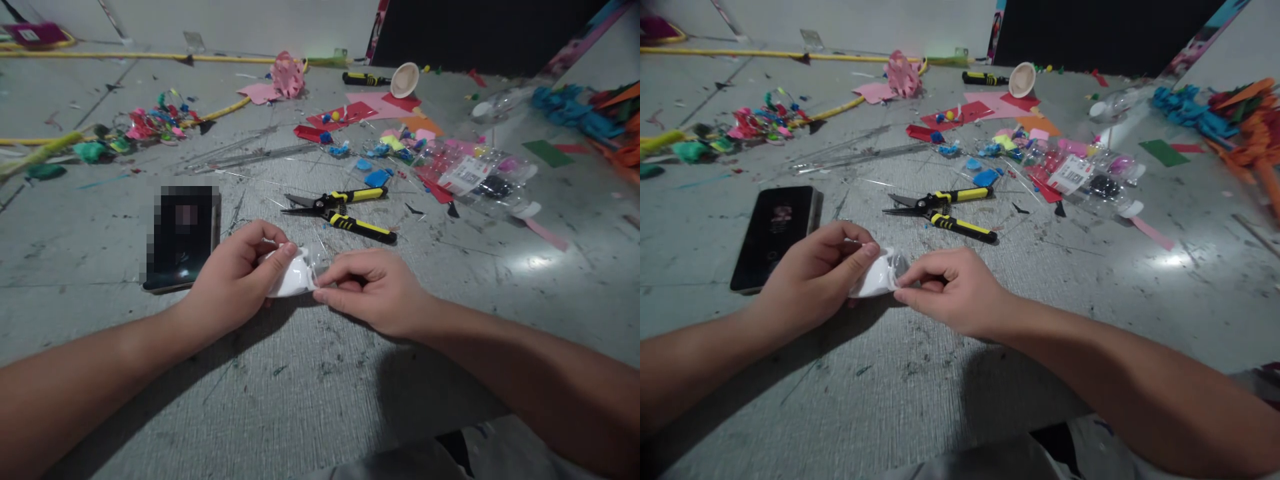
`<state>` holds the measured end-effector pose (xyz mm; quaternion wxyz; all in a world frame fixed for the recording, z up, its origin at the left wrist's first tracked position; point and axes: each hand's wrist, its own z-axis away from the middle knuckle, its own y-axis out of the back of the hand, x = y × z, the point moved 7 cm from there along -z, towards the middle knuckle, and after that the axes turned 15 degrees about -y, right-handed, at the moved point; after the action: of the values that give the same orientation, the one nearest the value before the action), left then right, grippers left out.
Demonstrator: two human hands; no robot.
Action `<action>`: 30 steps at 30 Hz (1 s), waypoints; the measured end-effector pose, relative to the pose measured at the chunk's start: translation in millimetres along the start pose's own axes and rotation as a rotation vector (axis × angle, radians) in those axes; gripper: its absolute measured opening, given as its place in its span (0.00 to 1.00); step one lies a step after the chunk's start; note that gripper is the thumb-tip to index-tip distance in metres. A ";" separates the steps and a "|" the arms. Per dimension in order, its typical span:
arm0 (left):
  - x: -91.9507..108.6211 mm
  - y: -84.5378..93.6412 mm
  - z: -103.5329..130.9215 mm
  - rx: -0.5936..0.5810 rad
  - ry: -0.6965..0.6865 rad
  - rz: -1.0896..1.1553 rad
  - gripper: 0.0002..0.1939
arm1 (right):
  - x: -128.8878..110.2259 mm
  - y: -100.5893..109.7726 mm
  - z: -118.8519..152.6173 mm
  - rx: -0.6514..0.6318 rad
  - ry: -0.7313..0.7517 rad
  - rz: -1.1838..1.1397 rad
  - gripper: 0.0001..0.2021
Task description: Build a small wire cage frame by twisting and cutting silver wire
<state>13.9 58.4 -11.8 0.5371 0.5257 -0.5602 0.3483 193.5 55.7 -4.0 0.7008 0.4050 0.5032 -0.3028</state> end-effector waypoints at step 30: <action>-0.6 -8.9 0.9 -0.067 -0.015 0.209 0.07 | 18.2 -2.7 -0.1 0.041 -0.177 -0.234 0.13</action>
<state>22.2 55.8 -14.1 0.5109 0.4485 -0.6273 0.3798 196.9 54.2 -22.0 0.6939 0.3298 0.4769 -0.4270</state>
